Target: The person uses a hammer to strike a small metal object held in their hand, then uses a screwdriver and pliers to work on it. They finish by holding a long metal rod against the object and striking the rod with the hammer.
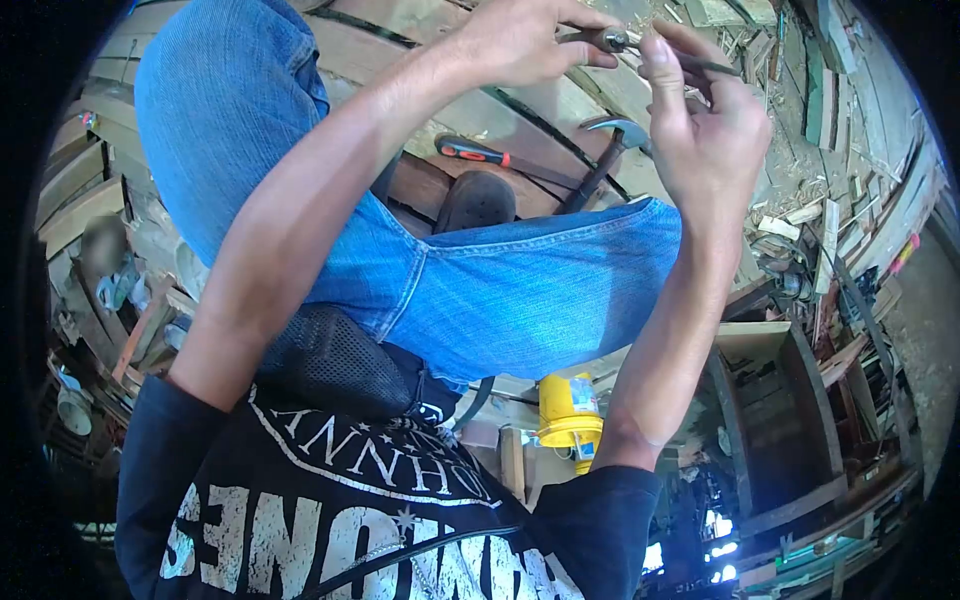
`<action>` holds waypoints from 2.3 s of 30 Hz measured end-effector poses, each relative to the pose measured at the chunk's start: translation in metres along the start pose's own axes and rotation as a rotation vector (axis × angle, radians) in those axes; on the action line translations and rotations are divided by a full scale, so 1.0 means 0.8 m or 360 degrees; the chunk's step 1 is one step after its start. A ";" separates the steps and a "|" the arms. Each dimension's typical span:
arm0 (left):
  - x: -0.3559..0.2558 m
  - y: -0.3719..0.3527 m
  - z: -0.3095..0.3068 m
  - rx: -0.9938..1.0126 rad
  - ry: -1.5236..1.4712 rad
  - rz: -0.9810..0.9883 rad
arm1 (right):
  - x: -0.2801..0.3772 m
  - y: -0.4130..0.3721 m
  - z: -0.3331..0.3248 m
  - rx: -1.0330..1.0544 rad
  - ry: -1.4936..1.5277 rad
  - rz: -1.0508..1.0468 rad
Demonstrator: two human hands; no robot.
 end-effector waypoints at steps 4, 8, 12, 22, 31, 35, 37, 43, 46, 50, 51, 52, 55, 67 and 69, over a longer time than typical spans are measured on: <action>0.007 0.000 0.004 -0.0083 0.0031 -0.0044 | 0.002 0.001 -0.002 -0.0079 -0.0135 -0.0048; 0.003 -0.003 0.002 -0.0104 -0.0004 -0.0005 | 0.006 -0.003 -0.001 -0.0116 -0.0186 -0.0165; -0.006 -0.003 -0.004 -0.0155 0.0043 0.0193 | 0.020 -0.004 -0.001 -0.0200 -0.0451 -0.0376; -0.002 0.000 -0.004 -0.0124 0.0072 0.0098 | 0.035 -0.004 0.002 -0.0160 -0.0432 -0.0433; 0.004 0.000 -0.011 -0.0005 -0.0034 -0.0140 | 0.057 0.011 0.003 -0.0078 -0.0592 -0.0746; 0.011 0.001 -0.013 0.0047 -0.0115 -0.0233 | 0.076 0.008 0.005 -0.0157 -0.0565 -0.0921; 0.015 0.002 -0.017 -0.0103 -0.0153 -0.0143 | 0.074 0.011 0.009 -0.0212 -0.0506 -0.0864; 0.021 0.001 -0.019 -0.0258 -0.0211 -0.0147 | 0.069 0.012 0.012 -0.0470 -0.0352 -0.0641; 0.032 0.002 -0.019 -0.0040 -0.0232 -0.0393 | 0.079 0.009 0.010 -0.0444 -0.0457 -0.0719; 0.039 0.007 -0.017 0.0014 -0.0273 -0.0389 | 0.077 0.028 0.011 -0.0377 -0.0134 -0.0722; 0.034 0.008 -0.017 -0.0077 -0.0402 -0.0272 | 0.071 0.038 0.014 -0.0330 -0.0325 -0.0627; 0.031 0.011 -0.019 -0.0164 -0.0536 -0.0155 | 0.070 0.041 0.009 -0.0361 -0.0307 -0.0610; 0.033 0.008 -0.021 -0.0053 -0.0278 -0.0198 | 0.083 0.039 0.009 -0.0199 -0.0436 -0.0502; 0.031 0.009 -0.015 -0.0122 -0.0682 -0.0297 | 0.065 0.049 0.014 -0.0016 -0.0597 -0.0603; 0.015 0.007 -0.023 -0.0326 -0.1164 -0.0291 | 0.062 0.048 0.016 0.0037 -0.0545 -0.0607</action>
Point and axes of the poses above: each hand's wrist, its own y-axis towards the middle knuckle, its own z-axis out of the palm, x = y × z, the point moved 6 cm from there along y, towards the middle knuckle, and after that the axes turned 14 degrees about z, right-handed, at the moved point
